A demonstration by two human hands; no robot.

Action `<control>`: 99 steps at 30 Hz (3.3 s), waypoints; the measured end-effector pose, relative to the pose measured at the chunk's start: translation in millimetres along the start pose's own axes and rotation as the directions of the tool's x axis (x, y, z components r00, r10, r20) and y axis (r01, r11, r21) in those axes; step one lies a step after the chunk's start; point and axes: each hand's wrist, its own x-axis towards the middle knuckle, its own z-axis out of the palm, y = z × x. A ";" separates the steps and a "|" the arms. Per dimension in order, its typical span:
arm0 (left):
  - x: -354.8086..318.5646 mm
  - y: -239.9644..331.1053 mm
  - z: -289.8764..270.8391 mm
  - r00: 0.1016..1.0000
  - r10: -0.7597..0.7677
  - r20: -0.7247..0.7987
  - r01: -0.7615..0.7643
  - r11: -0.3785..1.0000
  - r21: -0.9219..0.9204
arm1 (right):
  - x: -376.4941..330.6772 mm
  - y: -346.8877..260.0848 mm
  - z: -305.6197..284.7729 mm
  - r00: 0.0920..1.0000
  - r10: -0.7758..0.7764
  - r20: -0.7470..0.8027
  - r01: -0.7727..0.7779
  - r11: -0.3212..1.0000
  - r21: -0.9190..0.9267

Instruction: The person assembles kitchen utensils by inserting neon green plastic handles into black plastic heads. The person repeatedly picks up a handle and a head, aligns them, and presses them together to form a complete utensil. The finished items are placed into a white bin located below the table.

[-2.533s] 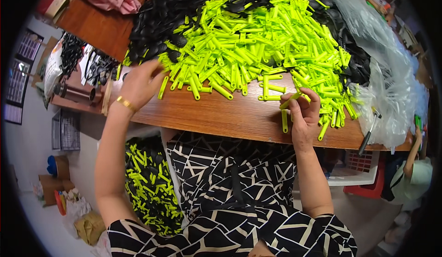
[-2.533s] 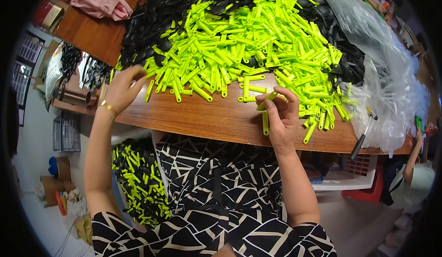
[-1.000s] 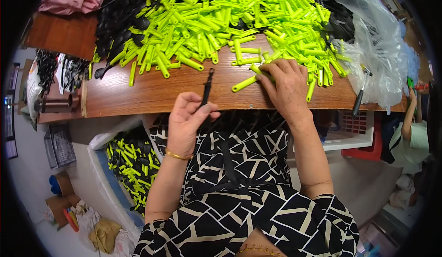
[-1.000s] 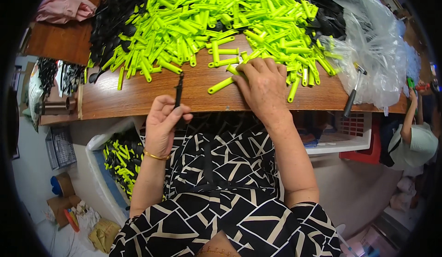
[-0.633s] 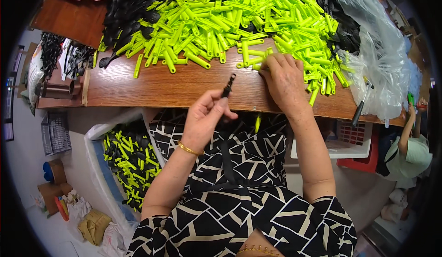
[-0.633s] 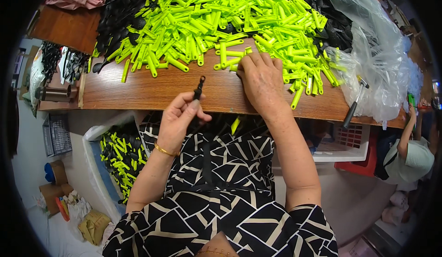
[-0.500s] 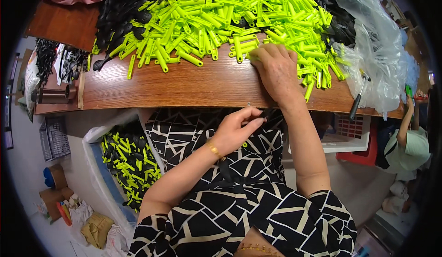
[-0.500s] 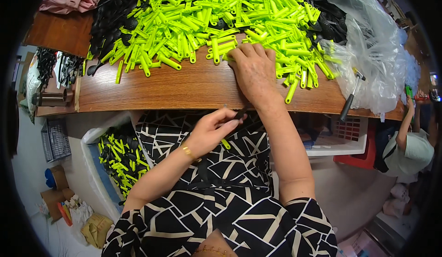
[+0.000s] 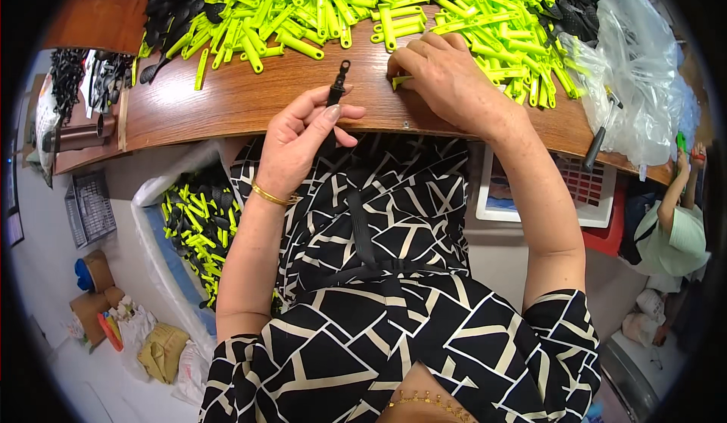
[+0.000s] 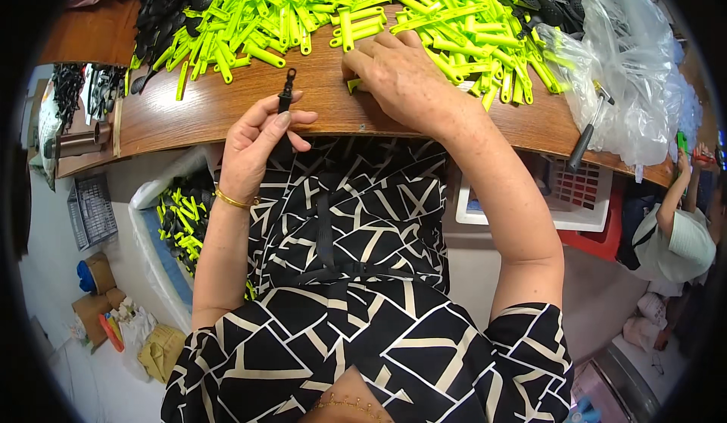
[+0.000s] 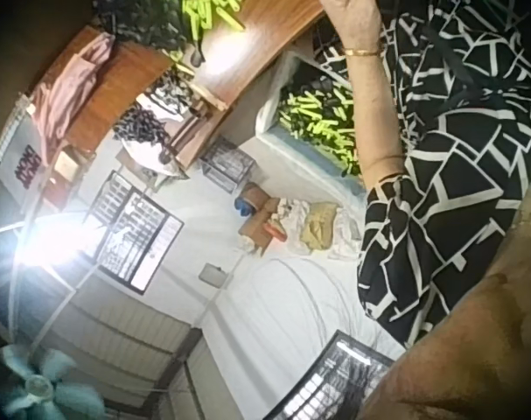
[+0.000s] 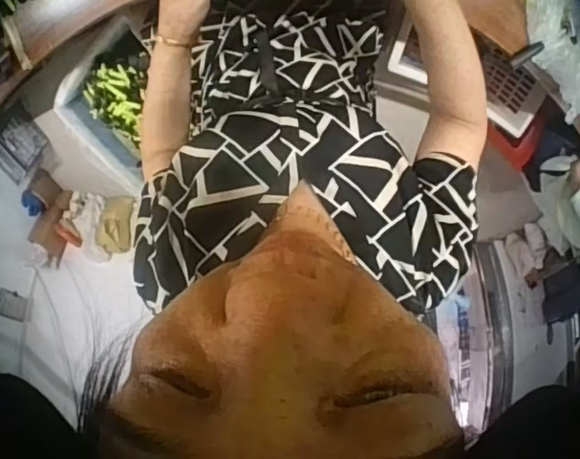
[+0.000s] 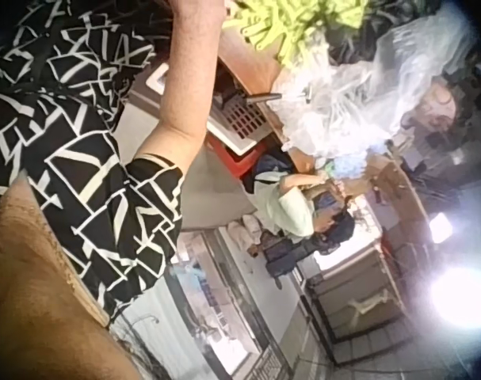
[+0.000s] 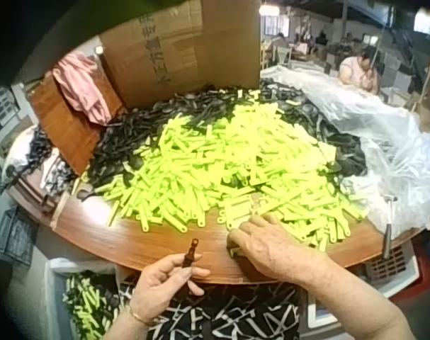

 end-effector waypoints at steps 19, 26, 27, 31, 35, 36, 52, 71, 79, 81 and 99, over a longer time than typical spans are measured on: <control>-21.6 12.8 22.9 0.991 0.123 -0.058 -0.088 0.905 0.417 | -8.2 -46.0 -29.3 0.973 0.046 -0.228 0.065 0.888 0.454; -18.2 20.3 20.1 0.989 0.145 -0.040 -0.103 0.848 0.520 | -1.3 -46.2 -30.2 0.990 0.056 -0.128 0.031 0.807 0.590; -17.3 21.4 19.4 0.989 0.138 -0.045 -0.095 0.847 0.523 | -2.1 -43.4 -30.5 0.988 0.064 -0.137 0.033 0.793 0.608; -16.9 24.3 21.8 0.986 0.167 0.029 -0.157 0.835 0.527 | -2.0 -37.3 -28.6 0.990 0.120 -0.076 -0.045 0.773 0.633; -14.8 15.9 21.9 0.975 0.207 0.079 -0.216 0.808 0.548 | -1.5 -36.6 -23.6 0.988 0.128 -0.092 -0.043 0.782 0.621; -15.5 15.1 21.6 0.978 0.193 0.082 -0.206 0.815 0.541 | -1.4 -37.4 -23.9 0.988 0.111 -0.106 -0.024 0.792 0.610; -11.6 23.8 26.4 0.995 0.099 0.029 -0.100 0.854 0.511 | -6.2 -27.0 -23.0 0.984 0.158 -0.076 -0.070 0.752 0.656; -11.9 24.8 15.7 0.984 0.114 0.134 -0.169 0.818 0.549 | -10.3 -33.0 -24.6 0.981 0.191 -0.031 -0.115 0.706 0.699; -13.2 27.0 15.9 0.986 0.046 0.163 -0.120 0.868 0.481 | -20.3 -39.5 -9.7 0.967 0.196 -0.162 -0.039 0.744 0.666; -13.1 27.3 15.8 0.988 -0.009 0.156 -0.065 0.884 0.463 | -23.0 -41.4 -7.0 0.959 0.273 -0.081 -0.120 0.646 0.754; -11.4 36.9 16.1 0.986 0.013 0.164 -0.095 0.858 0.504 | -25.8 -41.5 -15.5 0.948 0.316 0.031 -0.204 0.529 0.824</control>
